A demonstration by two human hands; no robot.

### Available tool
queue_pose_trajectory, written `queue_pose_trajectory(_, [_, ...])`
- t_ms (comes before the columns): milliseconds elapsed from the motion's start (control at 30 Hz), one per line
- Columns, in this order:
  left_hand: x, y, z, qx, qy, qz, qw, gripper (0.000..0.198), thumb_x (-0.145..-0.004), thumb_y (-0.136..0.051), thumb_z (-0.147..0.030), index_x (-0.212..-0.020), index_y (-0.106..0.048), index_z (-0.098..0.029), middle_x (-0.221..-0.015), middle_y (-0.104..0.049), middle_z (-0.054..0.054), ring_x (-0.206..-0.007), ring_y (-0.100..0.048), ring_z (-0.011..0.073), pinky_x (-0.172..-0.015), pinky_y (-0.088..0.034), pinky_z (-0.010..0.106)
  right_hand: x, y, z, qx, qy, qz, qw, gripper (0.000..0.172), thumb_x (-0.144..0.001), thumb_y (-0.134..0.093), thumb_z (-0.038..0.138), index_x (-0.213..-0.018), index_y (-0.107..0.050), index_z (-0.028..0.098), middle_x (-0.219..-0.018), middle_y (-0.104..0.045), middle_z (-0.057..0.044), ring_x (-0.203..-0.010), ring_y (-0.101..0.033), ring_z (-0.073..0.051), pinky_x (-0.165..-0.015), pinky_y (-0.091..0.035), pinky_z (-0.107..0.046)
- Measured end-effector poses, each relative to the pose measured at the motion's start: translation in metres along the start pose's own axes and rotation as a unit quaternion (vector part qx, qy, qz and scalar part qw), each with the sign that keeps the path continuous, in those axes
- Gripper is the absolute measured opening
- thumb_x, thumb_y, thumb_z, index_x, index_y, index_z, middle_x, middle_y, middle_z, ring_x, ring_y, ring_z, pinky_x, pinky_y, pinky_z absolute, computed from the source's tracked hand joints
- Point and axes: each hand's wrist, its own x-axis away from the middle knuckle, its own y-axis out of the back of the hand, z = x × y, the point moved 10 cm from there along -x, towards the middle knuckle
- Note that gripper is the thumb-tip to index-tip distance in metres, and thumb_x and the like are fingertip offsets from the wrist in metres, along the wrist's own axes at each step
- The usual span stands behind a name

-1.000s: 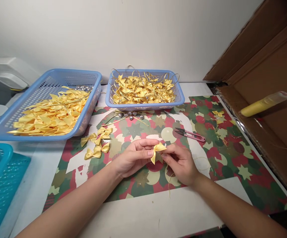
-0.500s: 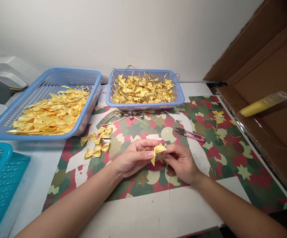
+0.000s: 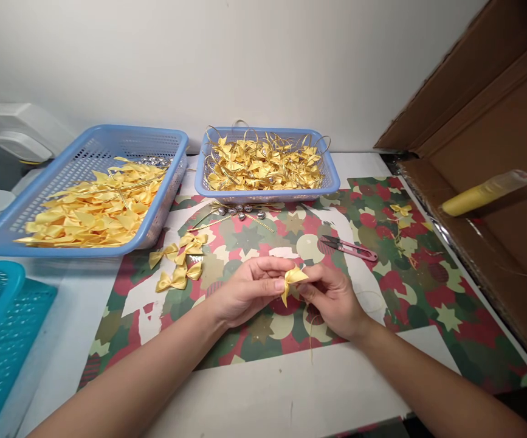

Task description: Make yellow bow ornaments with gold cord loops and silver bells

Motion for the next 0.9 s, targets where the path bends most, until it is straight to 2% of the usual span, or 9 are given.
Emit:
queue_pose_trajectory(167, [0.000, 0.001, -0.002, -0.006, -0.009, -0.008, 1.000, 0.022, -0.064, -0.087, -0.016, -0.084, -0.079, -0.020, -0.077, -0.076, 0.001, -0.069, -0.066, 0.0092, -0.071, -0.048, 0.020, 0.002, -0.002, -0.002, 0.013, -0.002, 0.004, 1.000, 0.019, -0.092, -0.060, 0.035, -0.081, -0.064, 0.020, -0.061, -0.056, 0.003, -0.049, -0.049, -0.008, -0.044, -0.042, -0.019])
queue_pose_trajectory(267, [0.000, 0.003, -0.004, -0.004, -0.016, -0.016, 1.000, 0.024, -0.062, -0.088, -0.017, -0.084, -0.079, -0.019, -0.083, -0.078, 0.001, -0.074, -0.069, 0.0112, -0.073, -0.051, 0.020, 0.003, 0.001, -0.004, 0.041, -0.008, -0.008, 0.999, 0.014, -0.092, -0.058, 0.030, -0.085, -0.066, 0.021, -0.061, -0.058, 0.002, -0.051, -0.053, -0.009, -0.047, -0.045, -0.021])
queue_pose_trajectory(433, [-0.002, 0.006, -0.005, -0.017, -0.019, -0.027, 0.999, 0.024, -0.060, -0.088, -0.018, -0.083, -0.080, -0.018, -0.081, -0.078, 0.002, -0.073, -0.068, 0.0111, -0.071, -0.051, 0.019, 0.001, 0.005, 0.020, 0.123, 0.081, -0.027, 0.989, 0.014, -0.090, -0.060, 0.020, -0.085, -0.072, 0.023, -0.080, -0.067, -0.003, -0.072, -0.062, -0.013, -0.062, -0.050, -0.026])
queue_pose_trajectory(500, [-0.002, 0.007, -0.006, -0.024, -0.021, -0.033, 0.999, 0.024, -0.060, -0.088, -0.018, -0.083, -0.080, -0.019, -0.079, -0.078, 0.001, -0.071, -0.067, 0.0099, -0.069, -0.050, 0.018, 0.000, 0.007, 0.027, 0.146, 0.104, -0.037, 0.983, 0.014, -0.089, -0.062, 0.019, -0.088, -0.075, 0.024, -0.082, -0.066, -0.003, -0.072, -0.061, -0.014, -0.060, -0.049, -0.025])
queue_pose_trajectory(667, [-0.002, 0.006, -0.005, -0.018, -0.019, -0.032, 0.999, 0.024, -0.061, -0.088, -0.017, -0.083, -0.079, -0.019, -0.080, -0.078, 0.000, -0.072, -0.067, 0.0093, -0.070, -0.050, 0.017, 0.002, 0.009, 0.030, 0.172, 0.123, -0.055, 0.976, 0.015, -0.085, -0.066, 0.015, -0.088, -0.077, 0.025, -0.067, -0.060, 0.000, -0.062, -0.056, -0.012, -0.054, -0.046, -0.024])
queue_pose_trajectory(900, [-0.001, 0.008, -0.004, -0.022, -0.015, -0.033, 0.999, 0.025, -0.060, -0.089, -0.017, -0.083, -0.079, -0.018, -0.079, -0.077, 0.001, -0.072, -0.067, 0.0106, -0.071, -0.050, 0.019, 0.002, 0.009, 0.029, 0.151, 0.129, -0.047, 0.979, 0.016, -0.084, -0.066, 0.013, -0.086, -0.077, 0.025, -0.066, -0.058, 0.000, -0.057, -0.055, -0.010, -0.050, -0.046, -0.022])
